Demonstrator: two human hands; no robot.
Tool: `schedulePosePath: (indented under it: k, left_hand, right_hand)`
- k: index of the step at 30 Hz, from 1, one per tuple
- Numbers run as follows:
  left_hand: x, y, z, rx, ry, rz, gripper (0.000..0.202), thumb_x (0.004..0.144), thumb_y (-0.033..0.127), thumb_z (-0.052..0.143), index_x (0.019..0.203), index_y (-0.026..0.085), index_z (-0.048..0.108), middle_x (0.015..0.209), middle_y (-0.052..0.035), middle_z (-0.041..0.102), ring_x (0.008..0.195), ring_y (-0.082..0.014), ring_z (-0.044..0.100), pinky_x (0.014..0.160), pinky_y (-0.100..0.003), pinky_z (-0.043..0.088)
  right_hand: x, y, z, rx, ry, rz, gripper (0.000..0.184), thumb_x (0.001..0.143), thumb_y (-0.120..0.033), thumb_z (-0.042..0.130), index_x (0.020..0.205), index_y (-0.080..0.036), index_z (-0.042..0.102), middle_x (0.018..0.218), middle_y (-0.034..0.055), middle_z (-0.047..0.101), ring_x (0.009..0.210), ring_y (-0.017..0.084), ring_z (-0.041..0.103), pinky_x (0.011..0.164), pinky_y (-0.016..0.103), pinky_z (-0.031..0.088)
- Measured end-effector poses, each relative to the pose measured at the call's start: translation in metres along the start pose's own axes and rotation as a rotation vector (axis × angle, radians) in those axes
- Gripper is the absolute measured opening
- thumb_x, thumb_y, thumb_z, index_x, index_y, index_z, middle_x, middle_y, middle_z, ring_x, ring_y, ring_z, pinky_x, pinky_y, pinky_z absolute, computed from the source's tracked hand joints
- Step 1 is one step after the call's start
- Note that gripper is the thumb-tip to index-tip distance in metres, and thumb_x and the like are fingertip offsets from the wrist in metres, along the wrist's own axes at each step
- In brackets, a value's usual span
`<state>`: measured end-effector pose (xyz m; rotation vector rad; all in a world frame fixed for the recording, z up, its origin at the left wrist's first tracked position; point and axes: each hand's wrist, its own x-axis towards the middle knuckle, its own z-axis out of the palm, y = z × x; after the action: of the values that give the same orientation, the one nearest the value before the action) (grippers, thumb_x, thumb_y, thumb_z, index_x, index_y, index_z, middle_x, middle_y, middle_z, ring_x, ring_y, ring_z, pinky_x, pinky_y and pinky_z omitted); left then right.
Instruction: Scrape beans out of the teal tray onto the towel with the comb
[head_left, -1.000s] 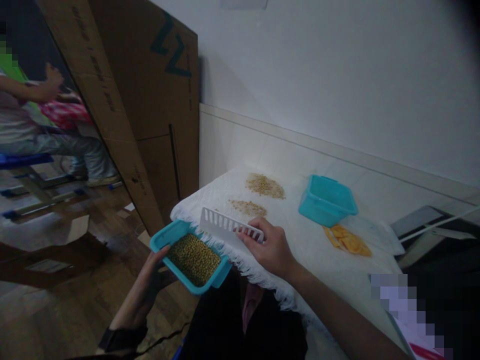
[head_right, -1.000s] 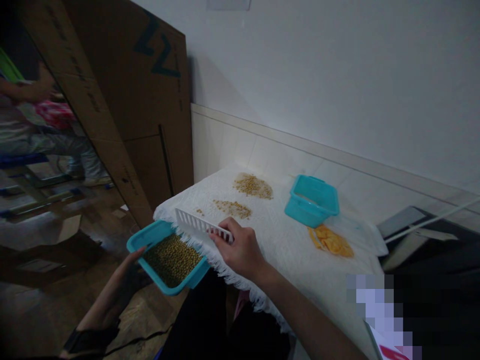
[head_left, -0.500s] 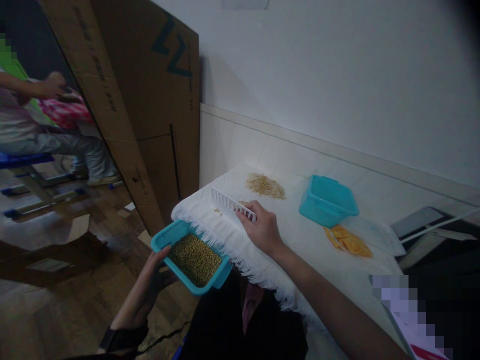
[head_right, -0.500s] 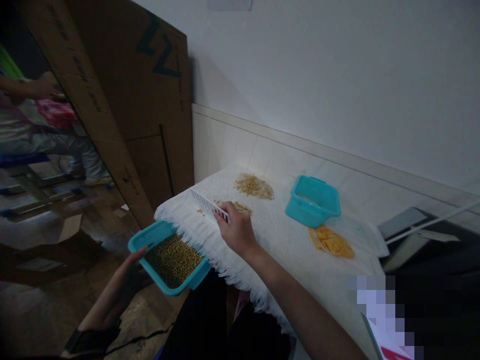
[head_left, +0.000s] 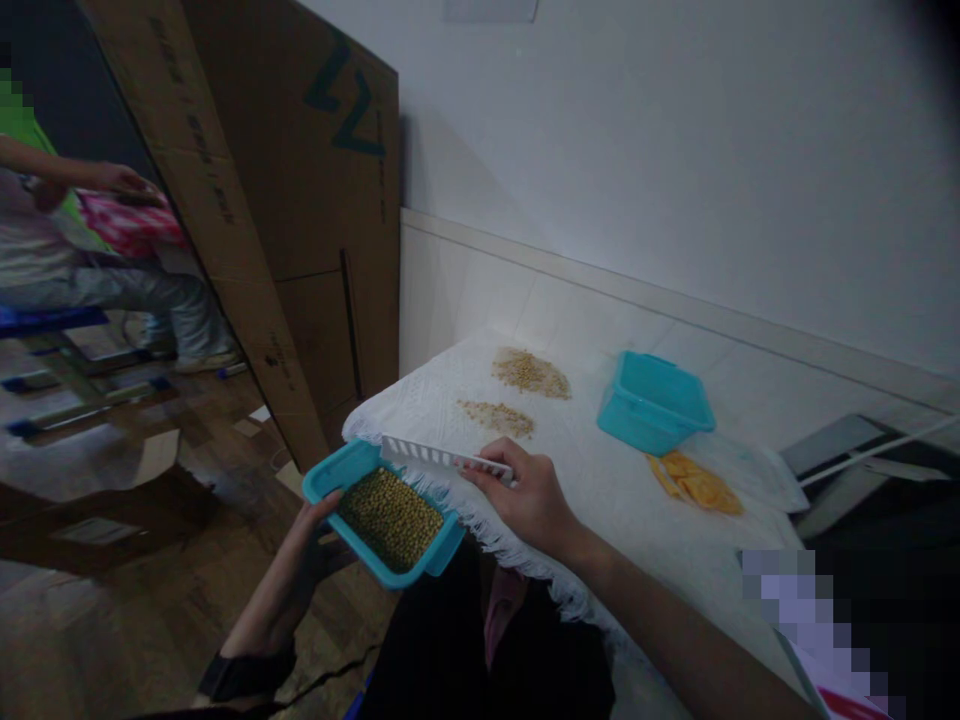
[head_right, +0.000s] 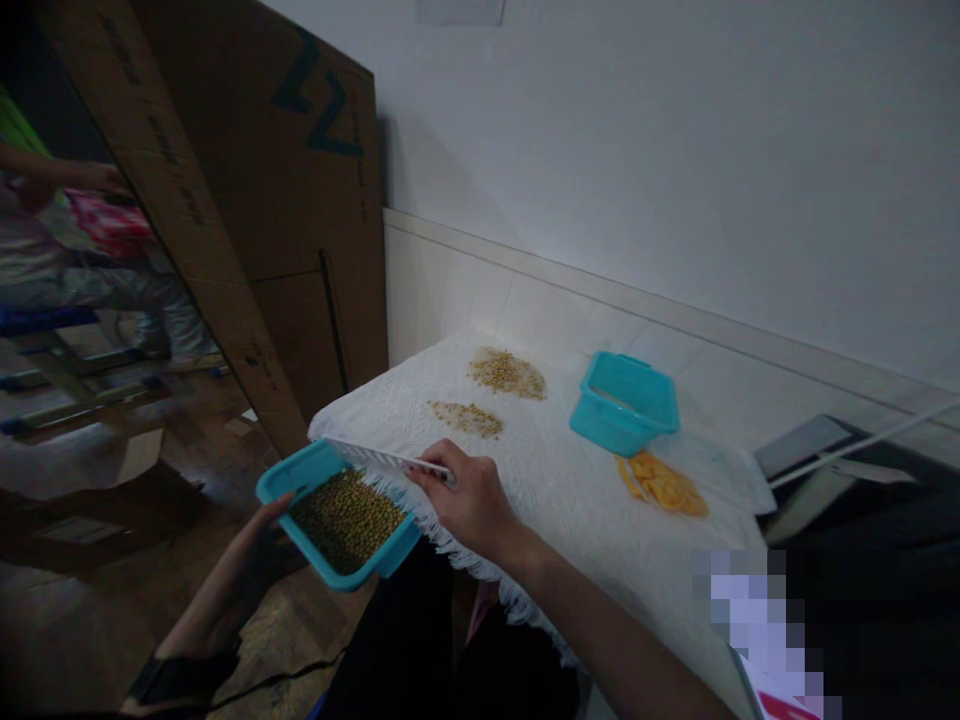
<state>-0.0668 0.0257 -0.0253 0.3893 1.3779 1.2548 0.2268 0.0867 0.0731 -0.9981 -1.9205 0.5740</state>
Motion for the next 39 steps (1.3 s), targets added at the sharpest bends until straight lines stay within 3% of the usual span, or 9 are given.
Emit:
schedulePosePath:
  k: [4, 8, 10, 14, 19, 23, 32, 39]
  left_hand:
    - [0.001, -0.003, -0.001, -0.002, -0.003, -0.002, 0.065, 0.094, 0.054, 0.084, 0.152, 0.027, 0.071, 0.127, -0.0128, 0.087, 0.092, -0.0290, 0.087, 0.081, -0.040, 0.071]
    - [0.001, -0.007, 0.003, -0.014, -0.020, -0.015, 0.069, 0.092, 0.054, 0.087, 0.153, 0.028, 0.071, 0.133, -0.0140, 0.085, 0.098, -0.0314, 0.087, 0.080, -0.040, 0.072]
    - [0.001, -0.010, 0.007, -0.017, -0.015, -0.034, 0.068, 0.091, 0.053, 0.087, 0.153, 0.028, 0.072, 0.131, -0.0146, 0.085, 0.097, -0.0328, 0.087, 0.080, -0.042, 0.072]
    - [0.000, -0.020, 0.011, -0.004, -0.006, -0.066, 0.075, 0.090, 0.054, 0.089, 0.157, 0.030, 0.069, 0.125, -0.0129, 0.086, 0.097, -0.0328, 0.087, 0.081, -0.043, 0.072]
    - [-0.002, -0.029, 0.011, -0.013, 0.002, -0.132, 0.084, 0.085, 0.056, 0.092, 0.160, 0.026, 0.066, 0.123, -0.0143, 0.086, 0.103, -0.0359, 0.087, 0.079, -0.043, 0.073]
    - [-0.002, -0.031, 0.012, 0.003, -0.035, -0.082, 0.083, 0.082, 0.056, 0.095, 0.156, 0.028, 0.069, 0.120, -0.0125, 0.087, 0.102, -0.0354, 0.087, 0.084, -0.046, 0.074]
    - [0.003, -0.034, 0.006, 0.016, -0.027, -0.058, 0.076, 0.082, 0.057, 0.096, 0.148, 0.029, 0.074, 0.123, -0.0122, 0.086, 0.098, -0.0329, 0.087, 0.079, -0.041, 0.074]
    - [0.000, -0.031, 0.010, 0.009, -0.015, -0.069, 0.082, 0.078, 0.057, 0.098, 0.150, 0.028, 0.073, 0.122, -0.0126, 0.087, 0.098, -0.0330, 0.087, 0.077, -0.039, 0.073]
  right_hand:
    - [0.002, 0.004, -0.021, -0.050, 0.135, 0.052, 0.026, 0.098, -0.050, 0.078, 0.089, -0.026, 0.073, 0.072, 0.0002, 0.077, 0.059, 0.019, 0.068, 0.057, 0.027, 0.053]
    - [0.033, 0.028, -0.052, -0.153, 0.401, 0.123, 0.030, 0.090, -0.052, 0.081, 0.087, -0.026, 0.065, 0.070, -0.0004, 0.073, 0.060, 0.021, 0.065, 0.059, 0.030, 0.052]
    - [0.051, 0.038, -0.059, -0.197, 0.457, 0.151, 0.027, 0.088, -0.046, 0.082, 0.085, -0.027, 0.063, 0.071, -0.0005, 0.073, 0.063, 0.022, 0.065, 0.062, 0.032, 0.051]
    - [0.074, 0.044, -0.048, -0.249, 0.402, 0.174, 0.020, 0.088, -0.031, 0.081, 0.087, -0.027, 0.062, 0.077, 0.0003, 0.076, 0.072, 0.024, 0.069, 0.073, 0.033, 0.053]
    - [0.081, 0.046, -0.029, -0.295, 0.332, 0.219, 0.016, 0.090, -0.022, 0.078, 0.089, -0.026, 0.063, 0.084, 0.0025, 0.078, 0.078, 0.026, 0.073, 0.079, 0.034, 0.052]
    - [0.082, 0.050, -0.025, -0.297, 0.320, 0.208, 0.016, 0.090, -0.021, 0.078, 0.089, -0.026, 0.063, 0.085, 0.0027, 0.079, 0.078, 0.026, 0.073, 0.078, 0.034, 0.052]
    - [0.077, 0.053, -0.021, -0.274, 0.329, 0.132, 0.016, 0.093, -0.019, 0.079, 0.091, -0.026, 0.064, 0.084, 0.0017, 0.079, 0.076, 0.024, 0.075, 0.076, 0.033, 0.053]
    - [0.076, 0.057, -0.017, -0.253, 0.269, 0.122, 0.019, 0.092, -0.021, 0.079, 0.091, -0.027, 0.062, 0.082, 0.0006, 0.079, 0.077, 0.023, 0.076, 0.074, 0.031, 0.054]
